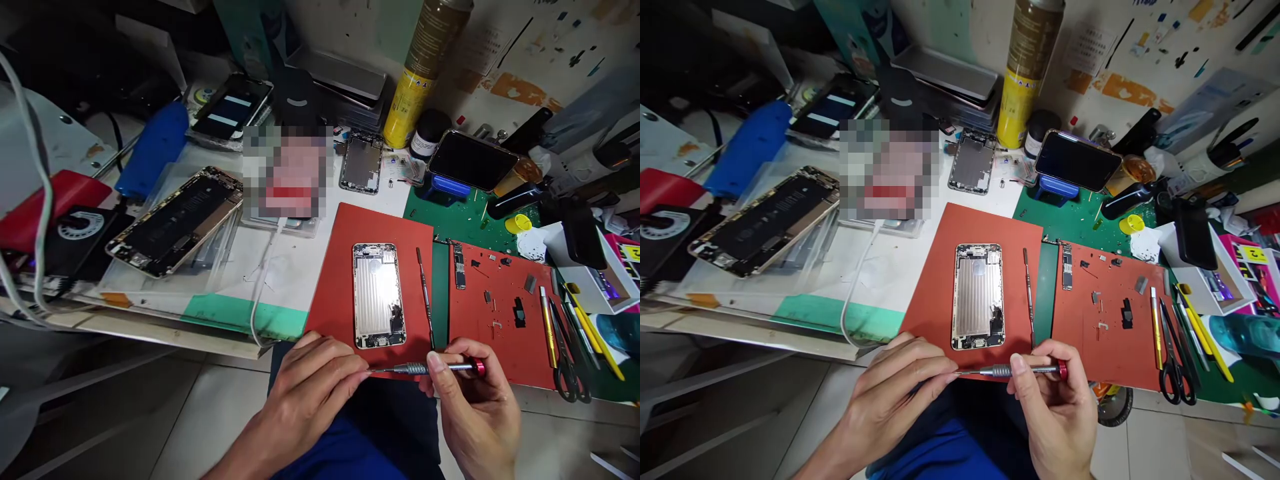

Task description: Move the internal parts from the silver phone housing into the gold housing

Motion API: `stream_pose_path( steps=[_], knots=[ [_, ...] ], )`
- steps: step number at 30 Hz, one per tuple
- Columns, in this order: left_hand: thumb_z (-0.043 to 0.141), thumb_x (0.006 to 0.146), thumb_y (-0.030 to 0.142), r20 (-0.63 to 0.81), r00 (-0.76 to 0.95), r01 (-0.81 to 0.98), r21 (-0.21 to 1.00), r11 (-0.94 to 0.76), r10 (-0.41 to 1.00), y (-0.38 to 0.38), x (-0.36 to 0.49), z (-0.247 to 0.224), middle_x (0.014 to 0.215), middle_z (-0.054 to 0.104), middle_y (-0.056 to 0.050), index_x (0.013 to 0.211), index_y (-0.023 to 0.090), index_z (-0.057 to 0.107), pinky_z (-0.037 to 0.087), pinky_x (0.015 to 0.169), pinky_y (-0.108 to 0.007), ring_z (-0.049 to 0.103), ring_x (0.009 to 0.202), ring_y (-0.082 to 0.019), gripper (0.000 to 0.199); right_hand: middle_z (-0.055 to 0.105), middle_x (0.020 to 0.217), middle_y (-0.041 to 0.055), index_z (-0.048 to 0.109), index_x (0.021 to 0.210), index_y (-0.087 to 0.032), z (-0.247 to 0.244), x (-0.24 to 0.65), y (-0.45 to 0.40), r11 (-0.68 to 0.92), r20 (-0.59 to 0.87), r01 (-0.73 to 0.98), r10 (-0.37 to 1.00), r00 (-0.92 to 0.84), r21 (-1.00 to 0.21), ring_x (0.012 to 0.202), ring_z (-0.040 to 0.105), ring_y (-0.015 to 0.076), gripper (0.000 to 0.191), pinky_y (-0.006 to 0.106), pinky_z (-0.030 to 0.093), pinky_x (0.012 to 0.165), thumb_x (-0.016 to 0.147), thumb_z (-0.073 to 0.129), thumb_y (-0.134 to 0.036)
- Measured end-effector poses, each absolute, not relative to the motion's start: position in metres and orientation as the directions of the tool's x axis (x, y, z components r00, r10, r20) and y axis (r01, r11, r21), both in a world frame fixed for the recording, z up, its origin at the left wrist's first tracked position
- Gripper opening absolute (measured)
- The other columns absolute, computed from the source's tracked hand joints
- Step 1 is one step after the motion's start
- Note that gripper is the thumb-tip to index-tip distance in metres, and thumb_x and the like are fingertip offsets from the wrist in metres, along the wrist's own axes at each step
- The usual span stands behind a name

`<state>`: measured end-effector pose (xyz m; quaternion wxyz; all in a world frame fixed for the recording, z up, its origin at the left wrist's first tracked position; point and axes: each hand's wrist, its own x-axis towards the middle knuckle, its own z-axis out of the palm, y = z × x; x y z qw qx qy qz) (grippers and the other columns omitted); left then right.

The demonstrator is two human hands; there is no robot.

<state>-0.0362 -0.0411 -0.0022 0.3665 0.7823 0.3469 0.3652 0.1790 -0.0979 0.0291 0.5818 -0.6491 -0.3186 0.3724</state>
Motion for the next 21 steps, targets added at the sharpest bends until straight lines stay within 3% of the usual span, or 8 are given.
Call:
stream_pose_path(
  steps=[7,14,17,21],
  knots=[
    [0.065,0.104,0.006,0.325,0.499,0.275,0.82,-0.503,0.803,-0.042,-0.038,-0.003,0.099,0.074,0.001,0.113,0.021,0.071,0.045,0.089,-0.032,0.063,0.086,-0.013,0.018,0.076,0.075,-0.0021,0.07,0.104,-0.024,0.031,0.181,-0.102,-0.049,0.005,0.101,0.879,0.477,-0.994,0.056,0.074,0.0122,0.021,0.018,0.065,0.061,0.09,0.084,-0.017],
    [0.064,0.104,0.005,0.339,0.504,0.285,0.803,-0.524,0.794,-0.042,-0.038,-0.004,0.099,0.074,0.0,0.113,0.02,0.071,0.045,0.087,-0.032,0.061,0.084,-0.013,0.019,0.081,0.092,0.0039,0.07,0.114,-0.023,0.035,0.187,-0.109,0.11,0.217,0.313,0.918,0.333,-0.944,0.081,0.083,0.0184,0.032,0.025,0.07,0.079,0.088,0.081,-0.007],
    [0.064,0.103,0.005,0.337,0.504,0.291,0.801,-0.523,0.795,-0.041,-0.037,-0.003,0.099,0.074,0.0,0.114,0.02,0.071,0.045,0.086,-0.032,0.061,0.084,-0.014,0.02,0.082,0.101,0.0056,0.069,0.118,-0.023,0.037,0.189,-0.109,0.138,0.221,0.298,0.939,0.265,-0.944,0.091,0.084,0.0206,0.036,0.03,0.071,0.086,0.089,0.078,-0.004],
    [0.064,0.104,0.006,0.337,0.496,0.289,0.805,-0.518,0.801,-0.04,-0.036,-0.002,0.1,0.075,0.001,0.113,0.021,0.071,0.045,0.087,-0.032,0.061,0.084,-0.013,0.019,0.082,0.097,0.003,0.069,0.116,-0.024,0.036,0.19,-0.107,0.082,0.16,0.248,0.936,0.314,-0.965,0.089,0.084,0.0188,0.034,0.025,0.07,0.085,0.09,0.077,-0.004]
  ],
)
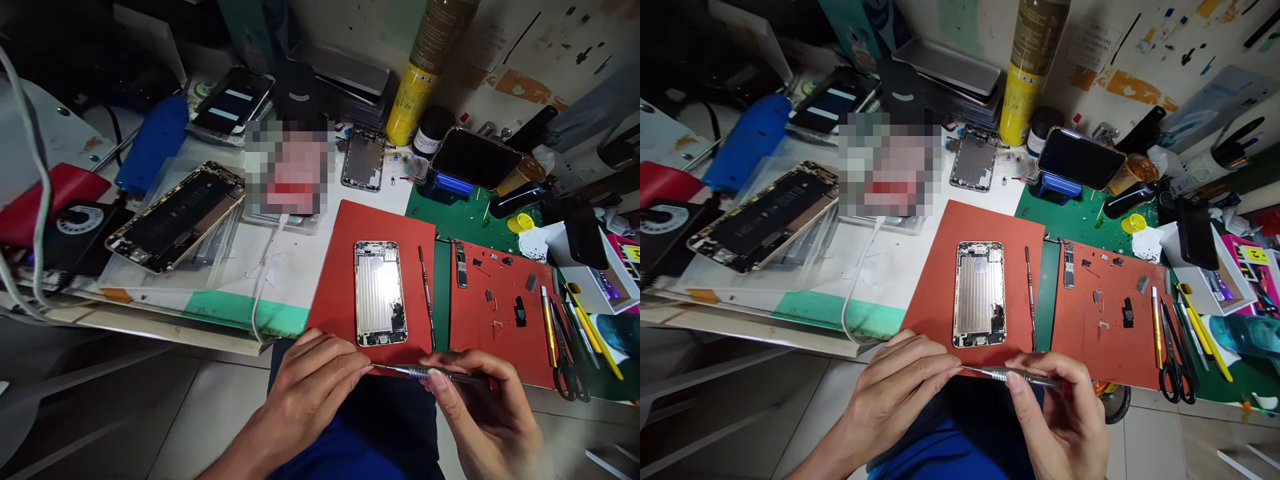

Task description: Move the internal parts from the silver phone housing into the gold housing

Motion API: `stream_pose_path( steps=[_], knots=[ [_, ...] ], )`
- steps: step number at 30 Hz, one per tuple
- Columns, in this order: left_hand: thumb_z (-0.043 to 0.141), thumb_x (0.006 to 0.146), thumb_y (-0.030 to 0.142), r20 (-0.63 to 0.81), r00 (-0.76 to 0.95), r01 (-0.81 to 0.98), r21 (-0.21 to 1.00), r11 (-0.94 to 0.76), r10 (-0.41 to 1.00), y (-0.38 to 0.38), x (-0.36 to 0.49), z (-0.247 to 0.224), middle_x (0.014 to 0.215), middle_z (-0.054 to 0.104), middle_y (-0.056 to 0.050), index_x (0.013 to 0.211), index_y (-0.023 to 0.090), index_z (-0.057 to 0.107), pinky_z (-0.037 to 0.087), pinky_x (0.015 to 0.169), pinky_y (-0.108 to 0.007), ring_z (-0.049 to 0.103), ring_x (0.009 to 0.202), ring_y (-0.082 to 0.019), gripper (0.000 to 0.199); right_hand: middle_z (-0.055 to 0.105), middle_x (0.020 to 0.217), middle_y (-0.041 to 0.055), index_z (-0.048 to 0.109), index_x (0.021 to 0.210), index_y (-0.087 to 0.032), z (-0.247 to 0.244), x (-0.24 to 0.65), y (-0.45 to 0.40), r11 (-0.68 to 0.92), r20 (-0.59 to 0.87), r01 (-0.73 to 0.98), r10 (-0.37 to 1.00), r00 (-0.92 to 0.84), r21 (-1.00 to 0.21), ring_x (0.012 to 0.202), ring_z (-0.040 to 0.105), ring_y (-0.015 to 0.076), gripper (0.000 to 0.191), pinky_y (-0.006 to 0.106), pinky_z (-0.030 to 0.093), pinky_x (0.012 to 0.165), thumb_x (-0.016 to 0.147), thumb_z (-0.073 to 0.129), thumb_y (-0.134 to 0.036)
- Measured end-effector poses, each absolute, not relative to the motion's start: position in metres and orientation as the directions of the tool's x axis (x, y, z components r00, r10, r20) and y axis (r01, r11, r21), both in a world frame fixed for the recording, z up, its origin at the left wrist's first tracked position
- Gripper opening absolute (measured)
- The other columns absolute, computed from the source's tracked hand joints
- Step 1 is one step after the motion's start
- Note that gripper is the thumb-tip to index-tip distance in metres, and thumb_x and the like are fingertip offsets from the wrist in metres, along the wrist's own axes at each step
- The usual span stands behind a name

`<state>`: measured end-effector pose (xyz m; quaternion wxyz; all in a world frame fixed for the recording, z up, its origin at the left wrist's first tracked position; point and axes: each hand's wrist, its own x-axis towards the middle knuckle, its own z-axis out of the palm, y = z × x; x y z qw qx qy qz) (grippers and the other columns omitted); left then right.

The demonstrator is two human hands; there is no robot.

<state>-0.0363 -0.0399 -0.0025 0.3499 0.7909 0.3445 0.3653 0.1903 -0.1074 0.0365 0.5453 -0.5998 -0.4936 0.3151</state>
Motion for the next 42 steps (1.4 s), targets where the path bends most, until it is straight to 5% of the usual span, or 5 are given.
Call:
stream_pose_path(
  steps=[17,25,33,38,42],
  knots=[
    [0.06,0.107,0.009,0.328,0.492,0.291,0.811,-0.507,0.807,-0.038,-0.035,0.0,0.097,0.075,0.002,0.111,0.022,0.071,0.046,0.082,-0.031,0.065,0.081,-0.012,0.017,0.082,0.088,0.0019,0.069,0.114,-0.023,0.031,0.189,-0.106,0.069,0.14,0.212,0.93,0.341,-0.975,0.075,0.083,0.0174,0.032,0.023,0.07,0.075,0.09,0.078,-0.004],
    [0.062,0.105,0.006,0.32,0.497,0.282,0.819,-0.499,0.806,-0.04,-0.036,-0.001,0.099,0.075,0.001,0.112,0.021,0.071,0.045,0.087,-0.031,0.065,0.084,-0.012,0.019,0.082,0.095,0.0033,0.069,0.113,-0.024,0.033,0.189,-0.106,0.081,0.14,0.194,0.939,0.314,-0.978,0.088,0.084,0.0199,0.032,0.027,0.071,0.079,0.09,0.077,-0.004],
    [0.065,0.103,0.006,0.318,0.515,0.29,0.809,-0.511,0.796,-0.04,-0.035,0.001,0.098,0.074,0.001,0.111,0.02,0.071,0.044,0.086,-0.031,0.061,0.084,-0.013,0.017,0.083,0.094,0.0042,0.07,0.113,-0.024,0.037,0.193,-0.105,0.11,0.189,0.29,0.947,0.259,-0.951,0.083,0.084,0.0215,0.033,0.03,0.072,0.078,0.088,0.08,-0.005],
    [0.076,0.101,0.022,0.399,0.461,0.278,0.783,-0.557,0.792,-0.041,-0.037,-0.002,0.1,0.074,-0.001,0.116,0.018,0.07,0.05,0.088,-0.032,0.063,0.084,-0.014,0.017,0.082,0.096,0.005,0.071,0.115,-0.023,0.043,0.192,-0.104,0.152,0.253,0.38,0.94,0.231,-0.913,0.082,0.084,0.0223,0.035,0.032,0.073,0.076,0.087,0.08,-0.004],
    [0.07,0.101,0.007,0.474,0.443,0.299,0.722,-0.624,0.761,-0.041,-0.038,-0.009,0.103,0.075,-0.006,0.122,0.013,0.071,0.053,0.088,-0.034,0.069,0.09,-0.016,0.021,0.083,0.099,0.004,0.07,0.124,-0.024,0.052,0.193,-0.101,0.224,0.412,0.575,0.884,0.219,-0.787,0.078,0.083,0.0207,0.048,0.029,0.073,0.074,0.083,0.082,-0.003]
  ],
)
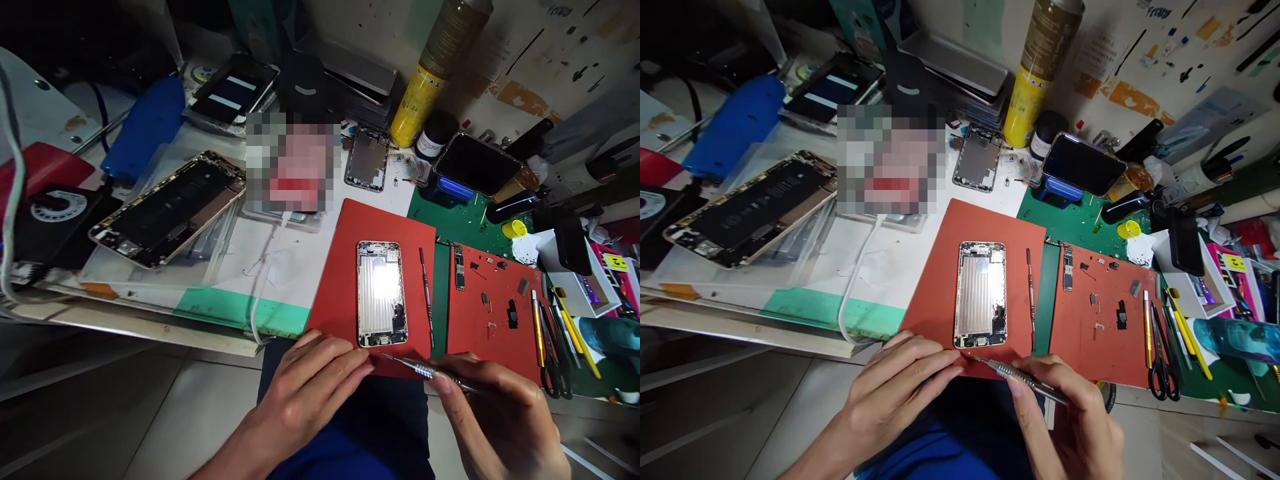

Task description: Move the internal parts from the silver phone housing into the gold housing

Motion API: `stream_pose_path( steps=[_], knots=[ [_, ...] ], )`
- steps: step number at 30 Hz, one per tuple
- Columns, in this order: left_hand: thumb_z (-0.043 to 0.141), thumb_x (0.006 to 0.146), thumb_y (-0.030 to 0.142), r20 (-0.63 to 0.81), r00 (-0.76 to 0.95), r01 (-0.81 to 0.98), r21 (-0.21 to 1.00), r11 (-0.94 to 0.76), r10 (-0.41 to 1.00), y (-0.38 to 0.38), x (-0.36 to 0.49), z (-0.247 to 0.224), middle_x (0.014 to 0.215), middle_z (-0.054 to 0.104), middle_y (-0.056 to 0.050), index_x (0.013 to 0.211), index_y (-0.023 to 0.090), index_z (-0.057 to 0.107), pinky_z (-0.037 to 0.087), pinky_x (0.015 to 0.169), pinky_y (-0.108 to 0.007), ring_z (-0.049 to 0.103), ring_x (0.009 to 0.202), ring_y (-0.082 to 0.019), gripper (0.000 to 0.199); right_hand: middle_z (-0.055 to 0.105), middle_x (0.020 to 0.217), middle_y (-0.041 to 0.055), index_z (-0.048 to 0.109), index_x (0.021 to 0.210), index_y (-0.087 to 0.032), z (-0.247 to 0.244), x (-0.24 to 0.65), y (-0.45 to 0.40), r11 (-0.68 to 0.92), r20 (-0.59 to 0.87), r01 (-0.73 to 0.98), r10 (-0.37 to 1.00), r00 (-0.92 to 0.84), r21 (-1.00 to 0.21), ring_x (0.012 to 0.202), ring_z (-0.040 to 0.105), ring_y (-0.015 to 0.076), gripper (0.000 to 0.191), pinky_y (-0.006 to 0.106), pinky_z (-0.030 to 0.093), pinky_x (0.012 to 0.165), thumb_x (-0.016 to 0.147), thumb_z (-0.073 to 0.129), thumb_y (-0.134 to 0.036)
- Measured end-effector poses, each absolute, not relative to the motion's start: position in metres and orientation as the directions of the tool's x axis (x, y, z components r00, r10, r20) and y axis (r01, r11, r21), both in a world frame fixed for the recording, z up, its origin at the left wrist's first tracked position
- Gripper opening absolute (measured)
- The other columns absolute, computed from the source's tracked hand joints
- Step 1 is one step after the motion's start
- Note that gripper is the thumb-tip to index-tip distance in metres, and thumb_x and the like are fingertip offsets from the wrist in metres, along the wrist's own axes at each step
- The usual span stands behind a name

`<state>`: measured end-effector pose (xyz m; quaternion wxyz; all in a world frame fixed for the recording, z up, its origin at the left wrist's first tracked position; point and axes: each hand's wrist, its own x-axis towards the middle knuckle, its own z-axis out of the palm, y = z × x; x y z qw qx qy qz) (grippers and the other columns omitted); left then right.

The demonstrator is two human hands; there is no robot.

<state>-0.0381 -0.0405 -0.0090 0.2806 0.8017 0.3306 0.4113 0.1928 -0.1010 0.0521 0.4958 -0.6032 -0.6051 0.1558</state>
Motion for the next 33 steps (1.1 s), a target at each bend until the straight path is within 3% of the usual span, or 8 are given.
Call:
stream_pose_path(
  steps=[2,4,6,9,12,17,26,33],
  knots=[
    [0.065,0.101,0.001,0.508,0.449,0.339,0.664,-0.667,0.735,-0.042,-0.038,-0.015,0.106,0.076,-0.008,0.125,0.011,0.071,0.053,0.089,-0.036,0.071,0.093,-0.018,0.027,0.084,0.097,0.0023,0.071,0.123,-0.026,0.059,0.194,-0.099,0.23,0.404,0.687,0.909,0.102,-0.689,0.075,0.083,0.0203,0.047,0.028,0.073,0.072,0.083,0.083,-0.005],
    [0.062,0.102,-0.001,0.526,0.459,0.364,0.624,-0.692,0.716,-0.043,-0.039,-0.021,0.107,0.075,-0.009,0.127,0.011,0.071,0.053,0.091,-0.037,0.072,0.095,-0.018,0.029,0.084,0.092,0.0006,0.074,0.114,-0.027,0.064,0.193,-0.097,0.178,0.312,0.777,0.95,0.025,-0.604,0.067,0.082,0.0191,0.031,0.027,0.072,0.07,0.089,0.081,-0.011],
    [0.059,0.102,-0.002,0.529,0.473,0.383,0.597,-0.705,0.704,-0.046,-0.04,-0.026,0.109,0.075,-0.009,0.132,0.01,0.07,0.052,0.094,-0.038,0.071,0.098,-0.019,0.034,0.084,0.088,0.0002,0.076,0.105,-0.027,0.067,0.188,-0.095,0.093,0.259,0.834,0.964,0.061,-0.544,0.063,0.081,0.019,0.013,0.029,0.073,0.073,0.094,0.079,-0.02],
    [0.054,0.103,-0.003,0.533,0.501,0.399,0.558,-0.728,0.683,-0.047,-0.04,-0.03,0.112,0.075,-0.011,0.137,0.008,0.067,0.051,0.095,-0.04,0.07,0.101,-0.021,0.037,0.084,0.087,-0.0008,0.075,0.105,-0.029,0.066,0.177,-0.092,0.068,0.358,0.866,0.924,0.132,-0.495,0.068,0.082,0.0216,0.015,0.035,0.073,0.081,0.093,0.081,-0.024],
    [0.053,0.104,-0.003,0.544,0.508,0.397,0.54,-0.742,0.668,-0.048,-0.038,-0.03,0.107,0.076,-0.011,0.133,0.004,0.068,0.052,0.092,-0.04,0.071,0.097,-0.021,0.034,0.084,0.088,-0.0021,0.074,0.109,-0.032,0.064,0.168,-0.086,0.103,0.391,0.85,0.911,0.128,-0.517,0.071,0.082,0.021,0.022,0.033,0.072,0.077,0.092,0.081,-0.021],
    [0.056,0.101,-0.004,0.555,0.478,0.413,0.542,-0.732,0.68,-0.051,-0.035,-0.037,0.108,0.078,-0.01,0.126,0.008,0.071,0.054,0.093,-0.043,0.072,0.095,-0.022,0.032,0.082,0.082,0.0005,0.075,0.099,-0.03,0.067,0.162,-0.081,0.014,0.265,0.824,0.95,0.165,-0.566,0.068,0.08,0.0205,0.002,0.032,0.07,0.072,0.098,0.076,-0.031],
    [0.059,0.098,-0.005,0.565,0.477,0.37,0.565,-0.737,0.673,-0.046,-0.032,-0.034,0.103,0.077,-0.012,0.116,0.005,0.072,0.05,0.082,-0.041,0.069,0.086,-0.021,0.024,0.079,0.073,0.0013,0.077,0.097,-0.029,0.068,0.161,-0.08,-0.019,0.252,0.829,0.949,0.191,-0.559,0.06,0.077,0.0213,0.01,0.03,0.068,0.061,0.096,0.078,-0.039],
    [0.056,0.101,-0.003,0.574,0.46,0.393,0.553,-0.734,0.678,-0.047,-0.033,-0.033,0.104,0.078,-0.011,0.114,0.008,0.073,0.052,0.088,-0.041,0.071,0.089,-0.021,0.024,0.08,0.075,-0.0001,0.076,0.097,-0.029,0.071,0.159,-0.08,-0.012,0.28,0.869,0.944,0.172,-0.495,0.067,0.081,0.0241,0.01,0.034,0.071,0.073,0.095,0.08,-0.038]
  ],
)
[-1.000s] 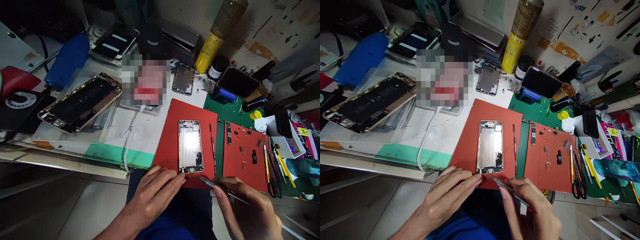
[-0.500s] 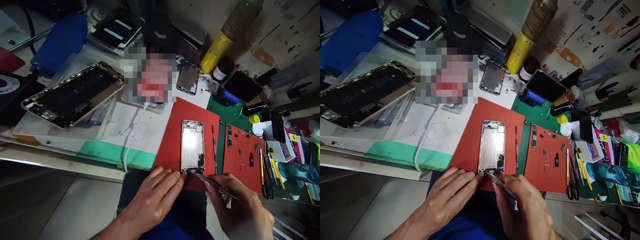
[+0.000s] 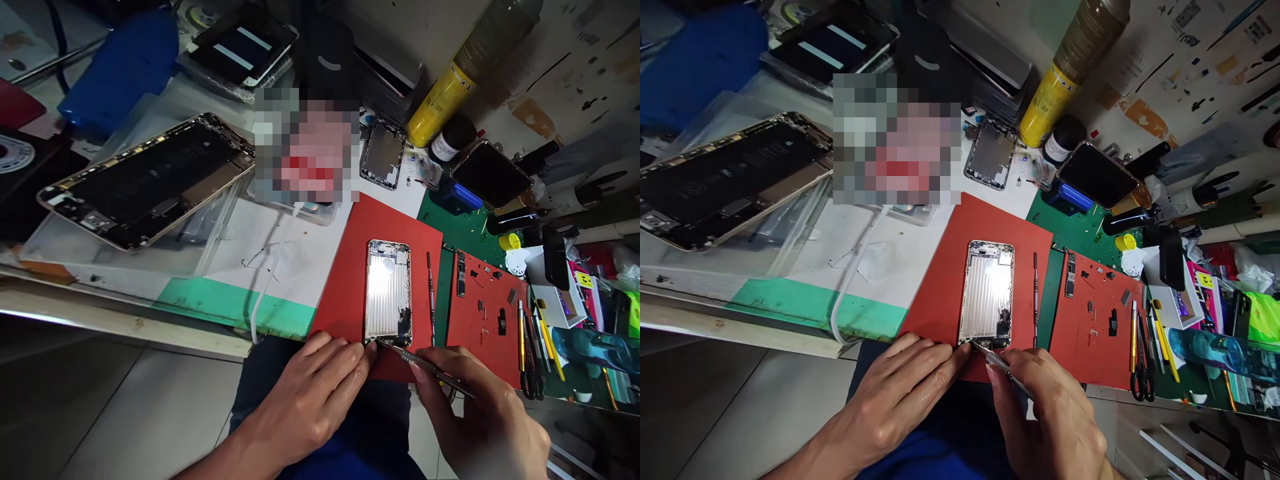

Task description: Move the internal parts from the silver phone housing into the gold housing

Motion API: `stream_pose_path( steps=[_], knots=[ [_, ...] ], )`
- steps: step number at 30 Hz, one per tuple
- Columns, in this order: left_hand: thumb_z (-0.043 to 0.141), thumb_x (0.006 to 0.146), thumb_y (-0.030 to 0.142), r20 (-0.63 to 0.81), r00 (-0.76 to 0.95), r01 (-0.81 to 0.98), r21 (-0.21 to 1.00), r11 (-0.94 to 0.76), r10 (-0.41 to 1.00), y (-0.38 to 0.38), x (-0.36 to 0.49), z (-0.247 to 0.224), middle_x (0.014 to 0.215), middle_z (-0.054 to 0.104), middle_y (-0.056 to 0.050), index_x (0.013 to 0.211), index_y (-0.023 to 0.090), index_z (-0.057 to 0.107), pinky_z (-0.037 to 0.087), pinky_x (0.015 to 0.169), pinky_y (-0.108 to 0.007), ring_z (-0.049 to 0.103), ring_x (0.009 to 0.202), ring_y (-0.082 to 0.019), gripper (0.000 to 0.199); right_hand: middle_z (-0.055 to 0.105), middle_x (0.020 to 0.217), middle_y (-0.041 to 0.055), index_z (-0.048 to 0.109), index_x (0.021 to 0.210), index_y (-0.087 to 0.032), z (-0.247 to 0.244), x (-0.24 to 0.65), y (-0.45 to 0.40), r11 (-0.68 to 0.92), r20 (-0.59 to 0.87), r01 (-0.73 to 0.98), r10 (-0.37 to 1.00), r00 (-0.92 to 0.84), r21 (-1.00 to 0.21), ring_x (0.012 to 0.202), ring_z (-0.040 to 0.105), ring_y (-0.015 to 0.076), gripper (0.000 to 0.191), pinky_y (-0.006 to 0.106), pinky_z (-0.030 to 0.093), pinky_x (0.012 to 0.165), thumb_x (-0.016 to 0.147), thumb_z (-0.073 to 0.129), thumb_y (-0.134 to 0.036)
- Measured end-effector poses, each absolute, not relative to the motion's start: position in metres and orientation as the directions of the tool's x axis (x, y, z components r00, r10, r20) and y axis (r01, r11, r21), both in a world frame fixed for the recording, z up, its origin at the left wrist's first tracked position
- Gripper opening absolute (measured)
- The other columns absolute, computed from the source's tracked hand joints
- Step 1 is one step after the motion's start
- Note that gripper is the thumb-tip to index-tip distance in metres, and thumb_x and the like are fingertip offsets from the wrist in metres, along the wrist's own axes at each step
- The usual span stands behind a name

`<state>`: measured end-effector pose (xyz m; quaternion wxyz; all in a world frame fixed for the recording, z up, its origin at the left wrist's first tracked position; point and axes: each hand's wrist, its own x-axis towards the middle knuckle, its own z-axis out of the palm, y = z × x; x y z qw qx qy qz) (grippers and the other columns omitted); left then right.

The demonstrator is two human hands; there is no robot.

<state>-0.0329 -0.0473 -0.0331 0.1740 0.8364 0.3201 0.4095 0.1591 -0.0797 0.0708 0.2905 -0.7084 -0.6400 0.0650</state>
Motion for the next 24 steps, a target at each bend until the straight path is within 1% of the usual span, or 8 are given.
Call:
stream_pose_path(
  steps=[3,6,10,12,14,18,21,24],
  knots=[
    [0.054,0.102,-0.001,0.579,0.45,0.397,0.553,-0.733,0.68,-0.047,-0.034,-0.033,0.101,0.078,-0.01,0.11,0.011,0.073,0.053,0.087,-0.041,0.072,0.088,-0.021,0.024,0.082,0.081,-0.0004,0.077,0.098,-0.029,0.072,0.161,-0.079,0.012,0.293,0.901,0.948,0.128,-0.433,0.066,0.081,0.0225,0.011,0.034,0.071,0.078,0.096,0.078,-0.04],
    [0.054,0.102,0.001,0.577,0.462,0.385,0.554,-0.738,0.674,-0.045,-0.036,-0.031,0.102,0.078,-0.01,0.111,0.011,0.074,0.055,0.085,-0.04,0.072,0.087,-0.021,0.024,0.084,0.088,-0.0023,0.075,0.104,-0.03,0.076,0.164,-0.073,0.147,0.304,0.917,0.952,-0.03,-0.371,0.063,0.079,0.0188,0.006,0.032,0.07,0.079,0.099,0.076,-0.033],
    [0.053,0.104,0.002,0.607,0.413,0.385,0.56,-0.734,0.679,-0.04,-0.035,-0.023,0.1,0.078,-0.01,0.119,0.01,0.071,0.057,0.081,-0.038,0.071,0.084,-0.02,0.025,0.077,0.075,-0.0058,0.067,0.108,-0.029,0.085,0.168,-0.059,0.409,0.334,0.886,0.884,-0.326,-0.217,0.058,0.072,0.0149,0.028,0.028,0.064,0.065,0.091,0.084,-0.016],
    [0.047,0.108,0.004,0.617,0.396,0.385,0.561,-0.733,0.68,-0.037,-0.034,-0.018,0.097,0.078,-0.008,0.12,0.011,0.069,0.057,0.078,-0.036,0.071,0.083,-0.019,0.026,0.075,0.077,-0.0027,0.063,0.109,-0.025,0.088,0.168,-0.052,0.489,0.318,0.843,0.854,-0.411,-0.224,0.06,0.07,0.0145,0.025,0.028,0.06,0.06,0.093,0.078,-0.012],
    [0.041,0.11,0.005,0.616,0.404,0.381,0.56,-0.736,0.677,-0.035,-0.033,-0.015,0.095,0.078,-0.008,0.119,0.01,0.068,0.057,0.076,-0.035,0.071,0.082,-0.019,0.029,0.072,0.076,-0.0003,0.062,0.11,-0.019,0.088,0.167,-0.045,0.539,0.327,0.801,0.83,-0.452,-0.26,0.062,0.066,0.0141,0.022,0.029,0.056,0.057,0.096,0.068,-0.003],
    [0.04,0.111,0.006,0.606,0.396,0.347,0.597,-0.724,0.69,-0.033,-0.033,-0.013,0.092,0.078,-0.008,0.119,0.009,0.068,0.057,0.072,-0.035,0.072,0.078,-0.018,0.029,0.064,0.069,-0.0006,0.063,0.11,-0.012,0.087,0.165,-0.039,0.609,0.367,0.766,0.774,-0.516,-0.206,0.06,0.06,0.0152,0.021,0.032,0.049,0.054,0.094,0.067,0.001],
    [0.044,0.109,0.004,0.586,0.385,0.311,0.645,-0.698,0.713,-0.033,-0.033,-0.014,0.091,0.077,-0.006,0.125,0.012,0.068,0.057,0.069,-0.033,0.071,0.076,-0.017,0.03,0.066,0.071,0.0009,0.063,0.112,-0.009,0.087,0.164,-0.039,0.63,0.374,0.749,0.757,-0.535,-0.203,0.061,0.06,0.0162,0.021,0.034,0.049,0.054,0.095,0.064,0.003],
    [0.048,0.107,0.003,0.576,0.393,0.307,0.653,-0.692,0.717,-0.034,-0.034,-0.015,0.092,0.077,-0.005,0.133,0.013,0.067,0.058,0.07,-0.033,0.071,0.076,-0.017,0.033,0.073,0.079,0.0042,0.065,0.116,-0.007,0.087,0.165,-0.04,0.641,0.393,0.754,0.735,-0.552,-0.141,0.064,0.065,0.0176,0.025,0.036,0.054,0.06,0.094,0.068,0.002]
  ],
)
